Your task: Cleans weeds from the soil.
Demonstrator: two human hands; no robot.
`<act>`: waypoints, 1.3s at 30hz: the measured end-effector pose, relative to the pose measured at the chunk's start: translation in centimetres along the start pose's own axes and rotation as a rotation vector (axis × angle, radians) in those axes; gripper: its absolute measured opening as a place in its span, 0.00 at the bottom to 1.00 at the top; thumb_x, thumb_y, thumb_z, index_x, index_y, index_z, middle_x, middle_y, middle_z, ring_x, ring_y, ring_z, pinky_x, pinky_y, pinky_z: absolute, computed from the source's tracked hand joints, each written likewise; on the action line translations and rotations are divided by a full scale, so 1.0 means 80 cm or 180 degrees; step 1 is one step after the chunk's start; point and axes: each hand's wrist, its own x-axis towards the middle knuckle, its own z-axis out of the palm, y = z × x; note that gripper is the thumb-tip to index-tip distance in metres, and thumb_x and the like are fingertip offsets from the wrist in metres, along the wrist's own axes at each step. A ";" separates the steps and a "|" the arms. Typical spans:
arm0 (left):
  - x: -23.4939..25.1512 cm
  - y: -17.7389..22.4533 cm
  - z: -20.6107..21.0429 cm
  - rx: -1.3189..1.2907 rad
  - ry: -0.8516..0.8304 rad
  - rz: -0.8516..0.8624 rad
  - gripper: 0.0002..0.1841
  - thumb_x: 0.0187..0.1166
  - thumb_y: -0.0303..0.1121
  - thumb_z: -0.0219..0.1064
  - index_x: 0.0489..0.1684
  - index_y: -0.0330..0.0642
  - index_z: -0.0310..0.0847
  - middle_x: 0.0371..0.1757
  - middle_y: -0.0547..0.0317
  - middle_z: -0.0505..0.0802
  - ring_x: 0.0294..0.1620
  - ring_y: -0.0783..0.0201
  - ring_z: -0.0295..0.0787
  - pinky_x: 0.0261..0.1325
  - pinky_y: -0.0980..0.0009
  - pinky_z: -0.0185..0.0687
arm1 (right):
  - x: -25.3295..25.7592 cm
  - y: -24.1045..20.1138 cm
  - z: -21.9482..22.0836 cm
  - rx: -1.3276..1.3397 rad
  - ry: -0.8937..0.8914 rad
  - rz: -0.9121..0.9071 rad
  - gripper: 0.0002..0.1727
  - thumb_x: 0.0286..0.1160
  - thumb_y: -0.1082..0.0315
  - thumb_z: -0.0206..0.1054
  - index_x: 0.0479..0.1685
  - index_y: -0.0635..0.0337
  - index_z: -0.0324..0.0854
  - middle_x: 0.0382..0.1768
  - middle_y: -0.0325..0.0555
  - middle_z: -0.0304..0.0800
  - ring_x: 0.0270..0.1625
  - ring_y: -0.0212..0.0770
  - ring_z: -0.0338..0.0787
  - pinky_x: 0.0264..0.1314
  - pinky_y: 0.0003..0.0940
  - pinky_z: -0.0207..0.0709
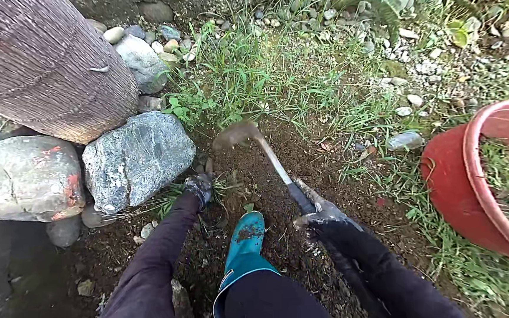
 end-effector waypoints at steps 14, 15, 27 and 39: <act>-0.135 -0.062 0.103 -0.2819 0.0056 0.0116 0.23 0.73 0.25 0.71 0.68 0.27 0.78 0.59 0.39 0.90 0.63 0.55 0.87 0.70 0.56 0.80 | -0.022 0.000 0.007 -0.0120 -0.0095 -0.0206 0.61 0.59 0.72 0.75 0.96 0.33 0.39 0.47 0.55 0.85 0.25 0.44 0.83 0.26 0.46 0.82; -0.135 -0.059 0.114 -0.2715 0.0149 0.0025 0.25 0.71 0.26 0.73 0.68 0.28 0.79 0.62 0.37 0.90 0.66 0.52 0.86 0.73 0.53 0.79 | -0.011 -0.002 0.021 0.0022 -0.0071 -0.0199 0.61 0.62 0.72 0.74 0.96 0.33 0.37 0.47 0.54 0.85 0.25 0.43 0.84 0.26 0.45 0.83; -0.127 -0.063 0.108 -0.1642 0.0256 0.0453 0.36 0.71 0.26 0.74 0.82 0.25 0.67 0.84 0.29 0.73 0.82 0.40 0.74 0.85 0.49 0.68 | 0.026 -0.007 0.061 0.0451 -0.0147 0.0073 0.60 0.66 0.77 0.72 0.96 0.35 0.33 0.47 0.53 0.83 0.27 0.42 0.83 0.27 0.43 0.81; -0.138 -0.076 0.105 -0.1639 -0.0063 0.0151 0.49 0.69 0.28 0.76 0.94 0.36 0.51 0.86 0.29 0.69 0.86 0.37 0.68 0.87 0.47 0.65 | 0.018 0.002 0.064 0.0188 -0.0234 0.0303 0.56 0.69 0.78 0.71 0.96 0.38 0.37 0.52 0.56 0.81 0.32 0.44 0.85 0.31 0.44 0.83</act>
